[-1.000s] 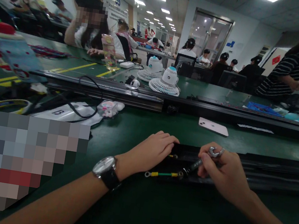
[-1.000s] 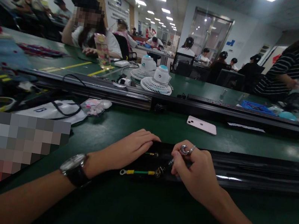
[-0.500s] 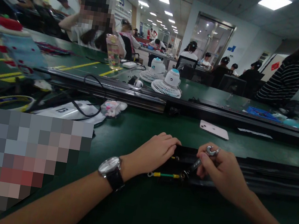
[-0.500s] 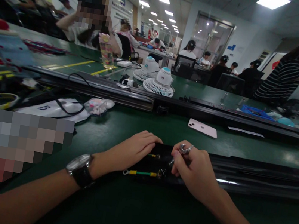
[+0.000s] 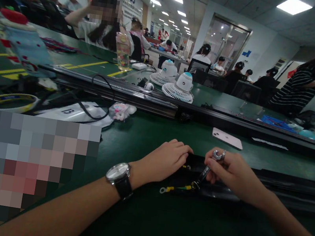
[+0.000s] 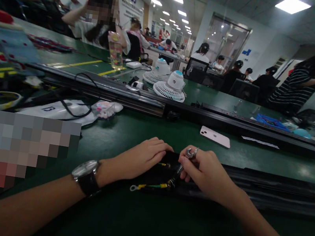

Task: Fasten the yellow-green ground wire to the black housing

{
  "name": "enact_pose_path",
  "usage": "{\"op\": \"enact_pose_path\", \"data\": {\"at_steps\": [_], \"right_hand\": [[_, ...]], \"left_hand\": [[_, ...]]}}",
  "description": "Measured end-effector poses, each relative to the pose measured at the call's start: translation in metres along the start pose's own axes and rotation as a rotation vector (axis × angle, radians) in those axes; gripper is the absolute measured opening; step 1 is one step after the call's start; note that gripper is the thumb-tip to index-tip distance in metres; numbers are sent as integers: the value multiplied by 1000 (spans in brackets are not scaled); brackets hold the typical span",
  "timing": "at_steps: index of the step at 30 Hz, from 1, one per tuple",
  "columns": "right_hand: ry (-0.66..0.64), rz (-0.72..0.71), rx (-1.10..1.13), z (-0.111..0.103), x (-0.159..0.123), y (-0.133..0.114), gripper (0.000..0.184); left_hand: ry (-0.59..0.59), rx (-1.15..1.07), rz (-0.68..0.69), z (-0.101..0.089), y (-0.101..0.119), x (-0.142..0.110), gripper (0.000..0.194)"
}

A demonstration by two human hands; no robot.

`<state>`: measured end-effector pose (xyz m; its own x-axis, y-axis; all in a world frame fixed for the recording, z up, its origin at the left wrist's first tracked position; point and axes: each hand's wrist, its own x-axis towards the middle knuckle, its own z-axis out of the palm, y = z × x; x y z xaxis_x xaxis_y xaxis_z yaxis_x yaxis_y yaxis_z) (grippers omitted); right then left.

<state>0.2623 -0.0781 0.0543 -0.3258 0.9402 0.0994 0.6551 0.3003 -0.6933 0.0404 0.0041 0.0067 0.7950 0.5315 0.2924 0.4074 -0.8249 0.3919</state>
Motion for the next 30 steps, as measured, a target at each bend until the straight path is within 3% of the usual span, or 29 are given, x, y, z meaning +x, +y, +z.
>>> {"op": "enact_pose_path", "data": {"at_steps": [10, 30], "right_hand": [[-197, -53, -105, -21, 7, -12, 20], [-423, 29, 178, -34, 21, -9, 23]], "left_hand": [[12, -12, -21, 2, -2, 0, 36], [36, 23, 29, 3, -6, -3, 35]]}}
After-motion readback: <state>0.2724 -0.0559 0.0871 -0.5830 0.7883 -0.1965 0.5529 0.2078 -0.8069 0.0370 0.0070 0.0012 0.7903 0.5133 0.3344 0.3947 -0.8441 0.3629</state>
